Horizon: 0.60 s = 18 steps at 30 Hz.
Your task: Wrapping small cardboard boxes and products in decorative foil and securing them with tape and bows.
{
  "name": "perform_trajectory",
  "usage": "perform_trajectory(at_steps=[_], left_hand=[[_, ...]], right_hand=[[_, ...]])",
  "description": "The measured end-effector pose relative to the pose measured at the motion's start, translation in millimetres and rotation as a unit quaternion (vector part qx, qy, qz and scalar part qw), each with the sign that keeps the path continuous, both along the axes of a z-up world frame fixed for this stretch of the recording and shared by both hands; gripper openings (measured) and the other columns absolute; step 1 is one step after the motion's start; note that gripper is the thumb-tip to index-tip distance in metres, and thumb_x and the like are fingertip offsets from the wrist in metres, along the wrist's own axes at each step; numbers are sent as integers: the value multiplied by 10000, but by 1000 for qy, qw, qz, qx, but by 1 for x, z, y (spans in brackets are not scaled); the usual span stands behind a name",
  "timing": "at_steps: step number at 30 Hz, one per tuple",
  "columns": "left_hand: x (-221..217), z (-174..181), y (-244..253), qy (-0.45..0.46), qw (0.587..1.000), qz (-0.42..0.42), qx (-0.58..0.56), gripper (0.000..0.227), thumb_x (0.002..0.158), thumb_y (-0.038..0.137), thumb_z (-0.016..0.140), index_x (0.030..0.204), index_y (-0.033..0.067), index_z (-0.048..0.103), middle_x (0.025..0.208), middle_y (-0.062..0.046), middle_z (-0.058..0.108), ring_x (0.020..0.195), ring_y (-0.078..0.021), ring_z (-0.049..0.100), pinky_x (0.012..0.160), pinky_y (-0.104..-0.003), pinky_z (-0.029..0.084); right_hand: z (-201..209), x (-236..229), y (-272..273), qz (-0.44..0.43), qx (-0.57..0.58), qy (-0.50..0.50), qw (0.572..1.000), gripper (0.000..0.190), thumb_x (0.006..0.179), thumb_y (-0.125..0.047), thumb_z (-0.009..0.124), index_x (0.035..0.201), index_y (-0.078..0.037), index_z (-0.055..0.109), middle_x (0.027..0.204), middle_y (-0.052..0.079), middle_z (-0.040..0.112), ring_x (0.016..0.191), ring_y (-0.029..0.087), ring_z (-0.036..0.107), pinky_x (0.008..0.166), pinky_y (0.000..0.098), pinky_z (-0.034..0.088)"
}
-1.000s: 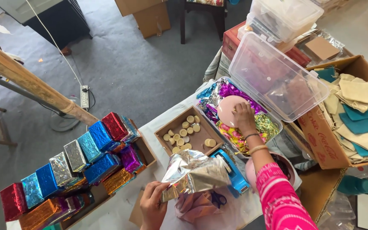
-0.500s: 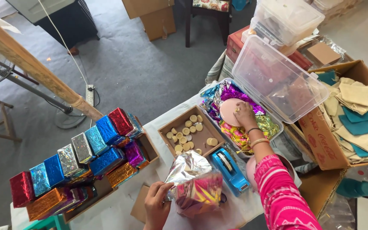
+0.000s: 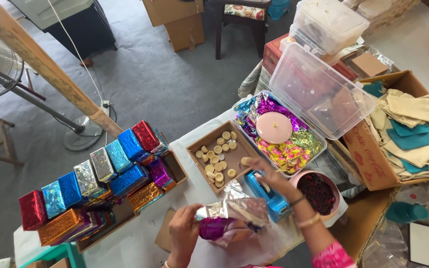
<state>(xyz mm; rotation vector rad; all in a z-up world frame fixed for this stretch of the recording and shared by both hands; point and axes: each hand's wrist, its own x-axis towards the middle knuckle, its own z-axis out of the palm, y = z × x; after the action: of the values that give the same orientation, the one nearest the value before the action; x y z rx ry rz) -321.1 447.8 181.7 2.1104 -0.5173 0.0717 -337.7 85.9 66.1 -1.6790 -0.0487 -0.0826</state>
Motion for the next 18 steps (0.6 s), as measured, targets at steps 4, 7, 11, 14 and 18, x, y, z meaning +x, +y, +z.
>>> perform_trajectory(at_steps=[4,7,11,14,18], left_hand=[[1,15,11,-13,1000,27,-8,337,718,-51,736,1020,99,747,866,-86,750,713,-207,725,635,-323,561],[0,24,32,9,998,54,-12,259,792,-34,697,1010,93,756,896,-112,776,752,-223,758,687,-327,583],[5,21,68,46,996,76,-22,226,765,8,742,983,71,742,860,-119,778,767,-201,762,657,-328,563],[10,7,97,102,988,91,-69,212,763,-21,719,951,72,749,818,-88,791,726,-138,748,638,-289,546],[10,-20,128,102,983,118,-98,212,791,-24,692,970,72,754,841,-66,788,753,-111,731,671,-269,545]], right_hand=[[112,-45,85,179,14,44,983,854,765,-252,855,1482,-85,422,1491,98,470,1357,182,452,1127,372,375],[123,-52,120,140,-35,138,980,769,746,-176,795,1448,-142,483,1384,7,548,1225,89,556,923,297,612],[41,-51,117,77,-25,109,991,505,908,-165,766,1374,-87,589,1178,6,732,1075,65,629,949,227,536],[28,-45,119,5,54,123,991,282,996,-144,668,1260,-44,678,1118,-26,715,1042,68,629,924,250,523],[30,-46,135,17,136,158,978,339,1058,-141,639,1379,-34,653,1114,-13,659,1001,76,568,888,238,482]])
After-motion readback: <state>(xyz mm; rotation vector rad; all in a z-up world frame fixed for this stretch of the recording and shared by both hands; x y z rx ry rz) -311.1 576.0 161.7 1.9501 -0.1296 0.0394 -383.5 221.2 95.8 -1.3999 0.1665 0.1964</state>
